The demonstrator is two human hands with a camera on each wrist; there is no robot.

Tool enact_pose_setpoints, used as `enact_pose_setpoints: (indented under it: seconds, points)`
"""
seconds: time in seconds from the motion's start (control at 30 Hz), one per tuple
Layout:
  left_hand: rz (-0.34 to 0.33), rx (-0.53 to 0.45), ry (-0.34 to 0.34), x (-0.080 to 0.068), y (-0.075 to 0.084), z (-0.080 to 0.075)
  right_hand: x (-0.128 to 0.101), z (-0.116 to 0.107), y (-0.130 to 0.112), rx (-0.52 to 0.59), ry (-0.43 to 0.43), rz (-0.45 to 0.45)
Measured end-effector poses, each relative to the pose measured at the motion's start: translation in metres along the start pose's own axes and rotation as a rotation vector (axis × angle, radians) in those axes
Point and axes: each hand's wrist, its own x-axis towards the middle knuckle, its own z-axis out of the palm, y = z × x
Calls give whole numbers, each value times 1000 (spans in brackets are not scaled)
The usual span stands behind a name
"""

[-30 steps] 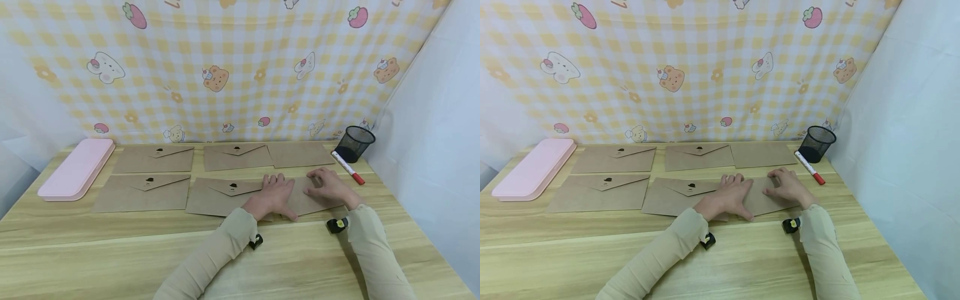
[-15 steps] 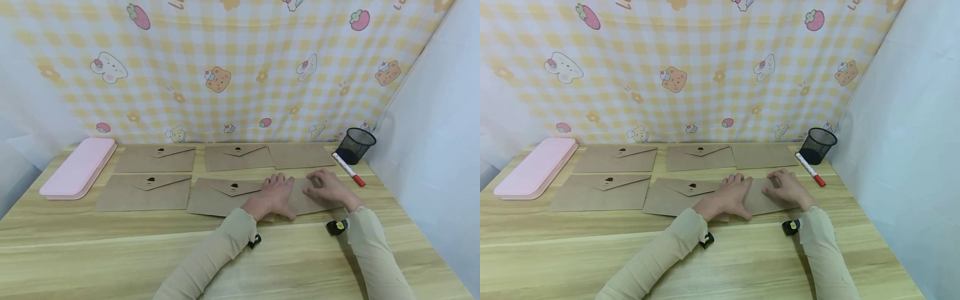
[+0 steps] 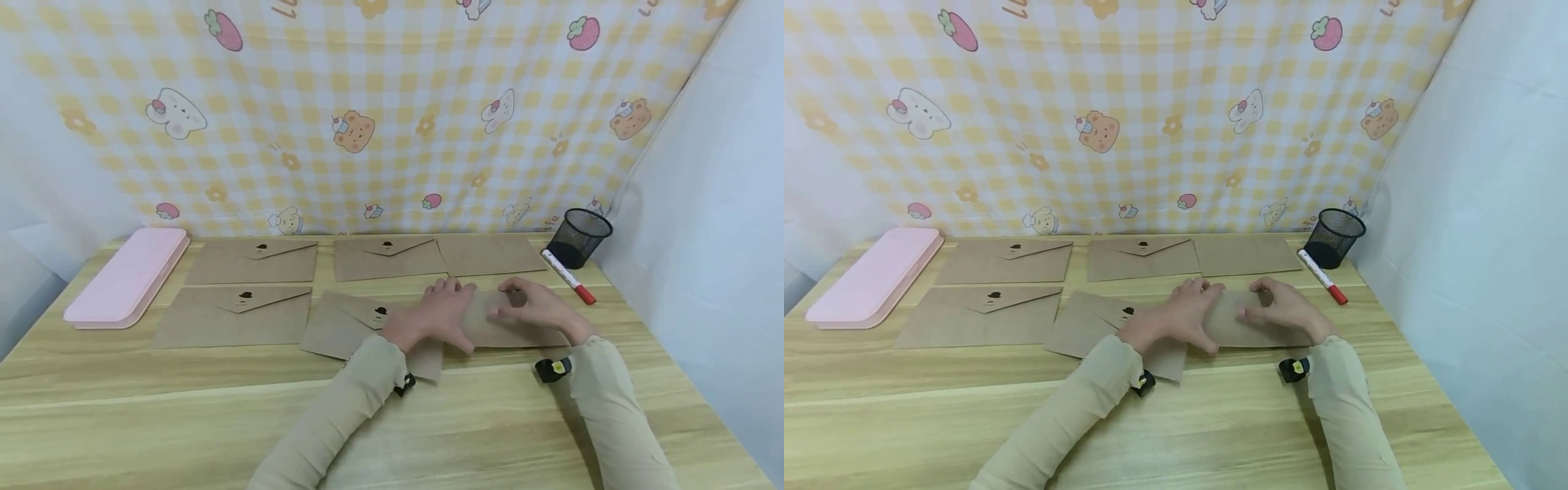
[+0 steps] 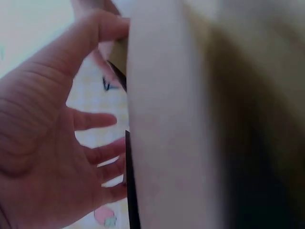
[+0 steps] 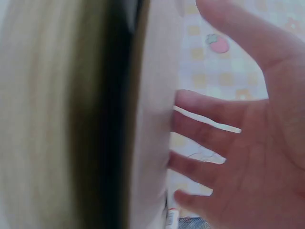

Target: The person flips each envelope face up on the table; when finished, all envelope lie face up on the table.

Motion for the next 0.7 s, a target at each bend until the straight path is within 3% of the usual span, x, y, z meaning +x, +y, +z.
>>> enact_pose_setpoints:
  seconds: [0.23,0.37,0.7]
  points:
    - [27,-163,-30,-8,-25,-17,-4,-6,-17,-3,-113,-62]
    - [46,-255,-30,-13,-31,-24,-7,-8,-30,-22,-175,-79]
    - [62,-278,-35,-16,-37,-29,-11,-7,-41,-57,-245,-55]
